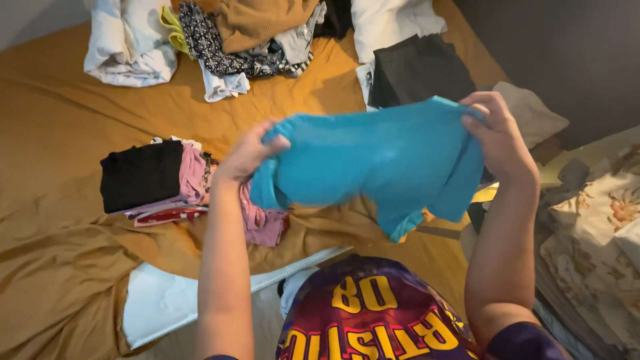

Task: The person folds several pieces of clothing on a bed, including a black top, a pink top, a teal top, and a white top. They smooth out each item, fold the sides in, and then fold the garment into a compact rectangle before stacking it.

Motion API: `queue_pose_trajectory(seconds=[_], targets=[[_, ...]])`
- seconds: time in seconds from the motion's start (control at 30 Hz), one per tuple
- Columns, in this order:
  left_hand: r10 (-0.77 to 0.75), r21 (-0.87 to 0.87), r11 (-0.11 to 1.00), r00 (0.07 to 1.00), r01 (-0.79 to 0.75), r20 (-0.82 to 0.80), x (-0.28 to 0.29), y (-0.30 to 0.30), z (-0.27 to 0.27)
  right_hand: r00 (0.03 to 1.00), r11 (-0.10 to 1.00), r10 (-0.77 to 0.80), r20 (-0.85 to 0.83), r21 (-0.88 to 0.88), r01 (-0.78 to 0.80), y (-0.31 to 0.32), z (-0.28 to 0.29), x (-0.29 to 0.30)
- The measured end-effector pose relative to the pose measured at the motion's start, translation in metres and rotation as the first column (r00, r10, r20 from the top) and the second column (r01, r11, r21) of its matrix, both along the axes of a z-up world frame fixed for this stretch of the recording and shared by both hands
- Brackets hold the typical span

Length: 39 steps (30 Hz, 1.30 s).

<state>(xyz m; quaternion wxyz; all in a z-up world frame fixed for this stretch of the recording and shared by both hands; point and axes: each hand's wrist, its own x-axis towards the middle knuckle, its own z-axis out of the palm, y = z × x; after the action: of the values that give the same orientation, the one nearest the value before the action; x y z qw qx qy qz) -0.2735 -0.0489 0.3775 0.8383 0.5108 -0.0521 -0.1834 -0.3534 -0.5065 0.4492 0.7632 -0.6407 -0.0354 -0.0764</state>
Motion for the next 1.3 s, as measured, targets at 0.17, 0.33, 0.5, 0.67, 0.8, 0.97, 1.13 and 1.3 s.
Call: queue_pose_trajectory(seconds=[0.17, 0.33, 0.5, 0.67, 0.8, 0.97, 1.13, 1.3], targets=[[-0.501, 0.990, 0.143, 0.862, -0.005, 0.077, 0.006, -0.031, -0.064, 0.884, 0.186, -0.451, -0.124, -0.982, -0.043, -0.039, -0.044, 0.018], [-0.648, 0.969, 0.236, 0.755, 0.072, 0.102, -0.021, -0.115, -0.176, 0.859, 0.072, -0.511, 0.020, -0.995, 0.066, -0.121, -0.101, 0.041], [-0.680, 0.436, 0.603, 0.716, 0.667, -0.155, -0.082, -0.172, -0.146, 0.836, 0.122, -0.355, 0.417, -0.866, 0.484, -0.092, -0.061, 0.122], [-0.576, -0.565, 0.663, 0.817, 0.491, 0.034, -0.070, -0.095, -0.150, 0.681, 0.582, -0.182, 0.709, -0.481, 0.656, 0.070, -0.012, 0.239], [-0.164, -0.542, 0.840, 0.959, 0.014, -0.230, -0.088, -0.005, -0.102, 0.768, 0.333, 0.145, 0.624, -0.762, 0.556, 0.178, -0.137, 0.318], [0.391, 0.279, 0.911, 0.853, -0.304, -0.346, -0.104, 0.060, -0.116, 0.803, 0.719, 0.480, 0.355, -0.684, -0.127, 0.260, -0.057, 0.184], [0.530, 0.465, 0.796, 0.819, -0.389, -0.222, -0.124, 0.119, -0.297, 0.967, 0.614, 0.221, -0.130, -0.751, -0.241, 0.157, -0.285, 0.161], [0.495, 0.627, 0.750, 0.808, -0.211, -0.319, -0.150, 0.125, -0.351, 0.816, 0.487, -0.407, -0.411, -0.853, -0.187, 0.006, -0.492, 0.084]])
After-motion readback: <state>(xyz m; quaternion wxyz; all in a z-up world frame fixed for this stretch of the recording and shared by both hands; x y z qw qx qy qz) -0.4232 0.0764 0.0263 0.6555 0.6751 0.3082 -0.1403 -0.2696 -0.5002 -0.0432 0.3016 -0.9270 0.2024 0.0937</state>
